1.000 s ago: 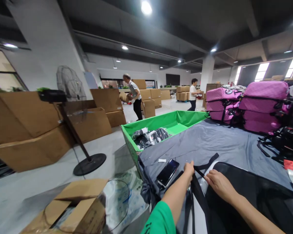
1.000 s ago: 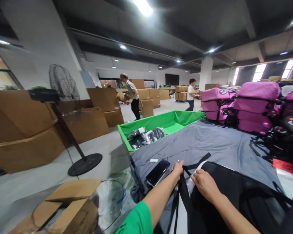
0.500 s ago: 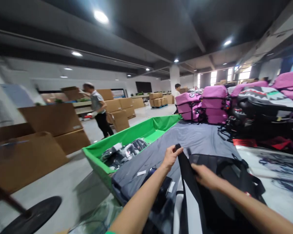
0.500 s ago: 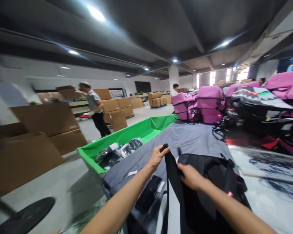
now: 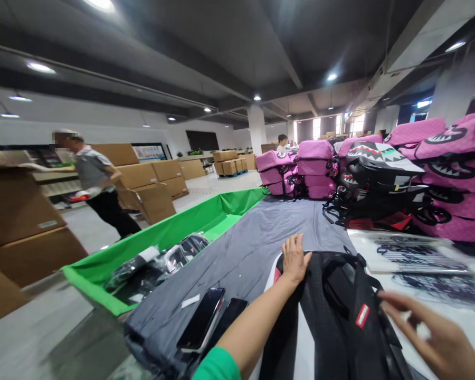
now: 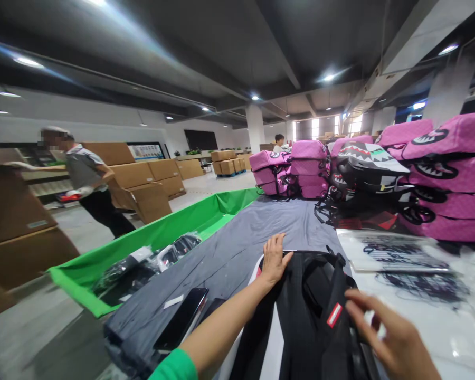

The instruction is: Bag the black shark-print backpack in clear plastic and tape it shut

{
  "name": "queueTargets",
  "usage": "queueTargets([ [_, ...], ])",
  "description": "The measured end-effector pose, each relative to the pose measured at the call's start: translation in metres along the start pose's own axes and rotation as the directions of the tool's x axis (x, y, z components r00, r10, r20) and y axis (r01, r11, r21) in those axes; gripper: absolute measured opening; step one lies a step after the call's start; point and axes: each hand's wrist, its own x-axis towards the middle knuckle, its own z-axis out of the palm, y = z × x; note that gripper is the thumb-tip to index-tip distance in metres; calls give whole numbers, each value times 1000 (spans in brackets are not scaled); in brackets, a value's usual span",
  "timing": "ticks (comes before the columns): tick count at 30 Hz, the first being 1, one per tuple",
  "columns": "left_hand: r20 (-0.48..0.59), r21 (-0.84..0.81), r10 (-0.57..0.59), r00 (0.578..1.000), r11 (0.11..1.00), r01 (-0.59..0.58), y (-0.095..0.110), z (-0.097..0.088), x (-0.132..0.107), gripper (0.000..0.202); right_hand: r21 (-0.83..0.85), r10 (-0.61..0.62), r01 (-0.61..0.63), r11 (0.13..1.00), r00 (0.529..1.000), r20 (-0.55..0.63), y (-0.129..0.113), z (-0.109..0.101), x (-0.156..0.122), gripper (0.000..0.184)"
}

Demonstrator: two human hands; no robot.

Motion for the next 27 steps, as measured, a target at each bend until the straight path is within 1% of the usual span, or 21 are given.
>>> queueTargets([
  [1, 36, 30, 69, 997, 997, -70, 16, 1, 3, 44, 18, 52, -51, 999, 995, -80, 11, -7, 20, 45],
  [2, 85, 29, 133, 988, 990, -136, 33, 5, 5, 36, 32, 139, -136, 990, 974, -178, 21, -10, 43, 45],
  [3, 140, 3, 174, 975, 984, -176, 51, 13, 6, 28, 62, 204, -196, 979, 957, -205, 31, -9, 67, 43],
  [4, 198, -18, 191, 961, 981, -191, 67, 24, 7, 24, 75, 232, -222, 972, 955, -186, 40, -3, 90, 40],
  [5, 247, -23, 179, 952, 984, -178, 81, 37, 8, 26, 91, 244, -232, 968, 958, -152, 46, 6, 110, 36],
  [6, 281, -22, 133, 950, 991, -133, 93, 51, 9, 31, 109, 243, -231, 967, 964, -109, 51, 17, 126, 31],
  [7, 301, -24, 67, 951, 998, -62, 101, 64, 11, 35, 130, 225, -215, 968, 972, -64, 53, 28, 138, 27],
  [8, 310, -32, -10, 951, 999, 21, 107, 75, 13, 34, 152, 205, -199, 968, 979, -24, 55, 39, 145, 24],
  [9, 308, -47, -81, 948, 994, 101, 109, 82, 16, 30, 174, 187, -185, 967, 982, 7, 57, 48, 149, 23],
  [11, 295, -97, -164, 941, 975, 201, 108, 88, 21, 14, 210, 169, -175, 962, 984, 47, 58, 60, 149, 24],
  [12, 302, -120, -172, 938, 969, 217, 106, 87, 23, 9, 223, 175, -184, 957, 983, 57, 58, 62, 148, 25],
  [13, 315, -141, -168, 934, 965, 221, 103, 83, 23, 13, 233, 188, -197, 952, 980, 64, 57, 63, 146, 27],
  [14, 329, -168, -164, 930, 959, 229, 100, 78, 23, 22, 245, 200, -212, 946, 977, 72, 55, 63, 145, 30],
  [16, 346, -233, -165, 924, 939, 255, 98, 66, 21, 35, 275, 224, -242, 931, 970, 94, 46, 60, 144, 36],
  [17, 347, -272, -170, 922, 923, 273, 99, 58, 20, 37, 292, 232, -254, 922, 967, 108, 39, 57, 144, 40],
  [19, 342, -371, -181, 922, 875, 310, 105, 41, 21, 29, 339, 235, -271, 901, 961, 143, 19, 48, 145, 53],
  [22, 354, -532, -150, 923, 780, 330, 121, 4, 25, 11, 440, 187, -267, 857, 958, 217, -27, 22, 149, 72],
  [23, 365, -582, -120, 923, 745, 327, 129, -10, 26, 11, 474, 154, -255, 842, 958, 242, -45, 11, 150, 76],
  [25, 376, -690, -34, 926, 656, 305, 144, -40, 23, 21, 533, 70, -212, 819, 959, 274, -83, -13, 150, 78],
  [26, 355, -739, 8, 935, 614, 275, 151, -55, 19, 25, 556, 30, -186, 810, 960, 277, -102, -26, 149, 76],
  [27, 308, -776, 39, 951, 589, 227, 159, -68, 14, 29, 574, -11, -153, 805, 962, 273, -121, -37, 147, 74],
])
